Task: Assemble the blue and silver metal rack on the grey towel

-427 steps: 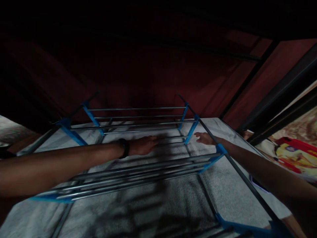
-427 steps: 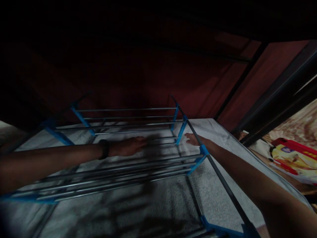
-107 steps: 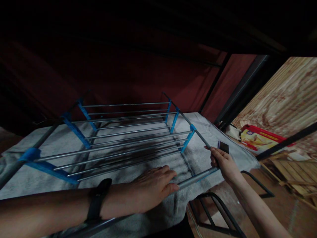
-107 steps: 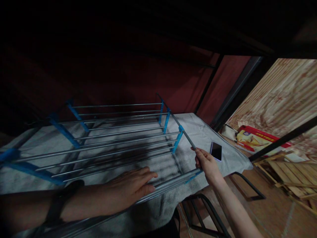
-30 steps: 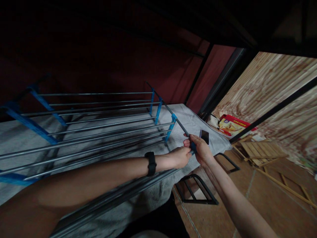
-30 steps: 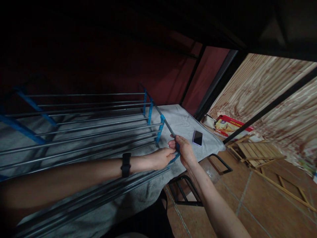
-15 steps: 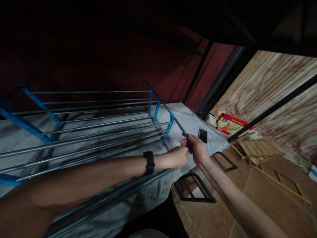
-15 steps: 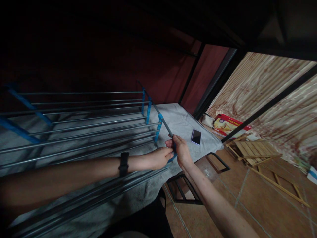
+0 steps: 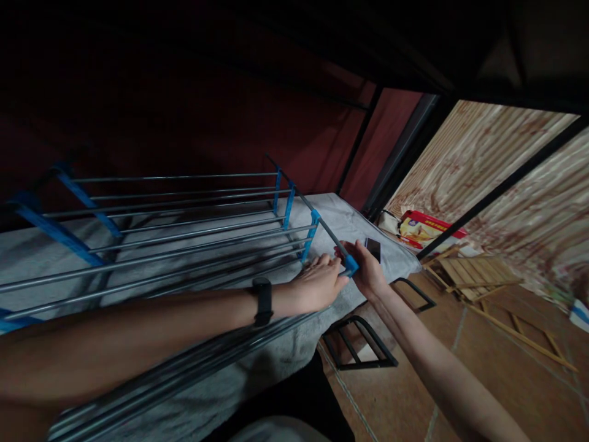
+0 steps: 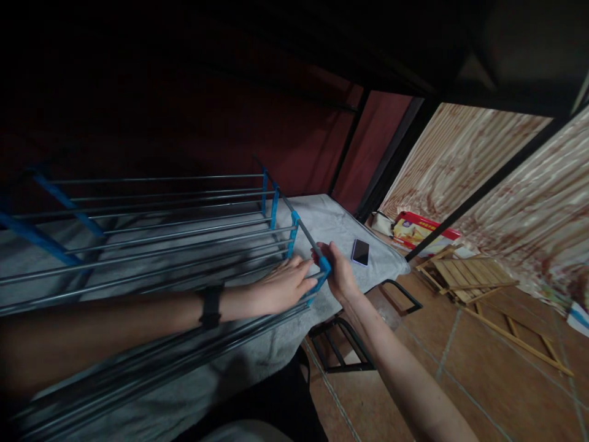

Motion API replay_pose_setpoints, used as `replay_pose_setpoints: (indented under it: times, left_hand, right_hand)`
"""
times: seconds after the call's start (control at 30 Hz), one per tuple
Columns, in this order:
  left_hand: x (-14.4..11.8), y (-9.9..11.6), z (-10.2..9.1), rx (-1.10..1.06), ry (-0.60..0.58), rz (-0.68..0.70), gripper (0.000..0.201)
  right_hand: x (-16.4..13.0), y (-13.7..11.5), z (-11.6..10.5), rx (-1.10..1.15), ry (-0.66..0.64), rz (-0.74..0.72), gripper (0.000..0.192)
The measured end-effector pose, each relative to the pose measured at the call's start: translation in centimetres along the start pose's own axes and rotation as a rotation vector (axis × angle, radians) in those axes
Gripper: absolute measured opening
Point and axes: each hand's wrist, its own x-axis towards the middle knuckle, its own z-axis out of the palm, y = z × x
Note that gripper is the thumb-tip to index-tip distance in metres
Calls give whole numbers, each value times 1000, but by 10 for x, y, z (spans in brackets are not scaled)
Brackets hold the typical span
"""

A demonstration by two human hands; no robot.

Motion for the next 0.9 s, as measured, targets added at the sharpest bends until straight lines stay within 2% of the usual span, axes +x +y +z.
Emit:
replay_pose_setpoints:
  times: [0.07, 0.13, 0.23, 0.3, 0.43, 0.53, 0.7, 0.83, 0.9]
  left_hand:
    - [-29, 9, -4, 53, 66, 49, 36]
    - [-60, 16, 4, 17, 70, 86, 36]
    - [-93, 21, 34, 32, 44, 15, 47]
    - [-98, 19, 53, 82, 27, -47, 50]
    - [-74, 12, 72, 196, 53, -170, 52]
    - [-44, 8, 81, 244, 91, -197, 54]
    - [-1, 2, 102, 239, 69, -224, 51]
    - [15, -5, 108, 201, 94, -254, 38]
    - [17, -7, 105, 162, 108, -256, 34]
  right_hand:
    - [-1, 7, -9, 20, 32, -50, 37]
    - [-3, 21, -15, 20, 46, -62, 39]
    - [-9, 50, -18, 9, 24, -38, 42]
    - [-14, 66, -15, -17, 16, -49, 43]
    - [-20, 82, -13, -81, 90, -80, 39]
    - [-19, 85, -16, -158, 108, -106, 32]
    - [-17, 90, -21, -248, 150, -174, 22]
    - [-14, 92, -23, -303, 196, -303, 21]
    - [-12, 93, -24, -285, 145, -252, 24]
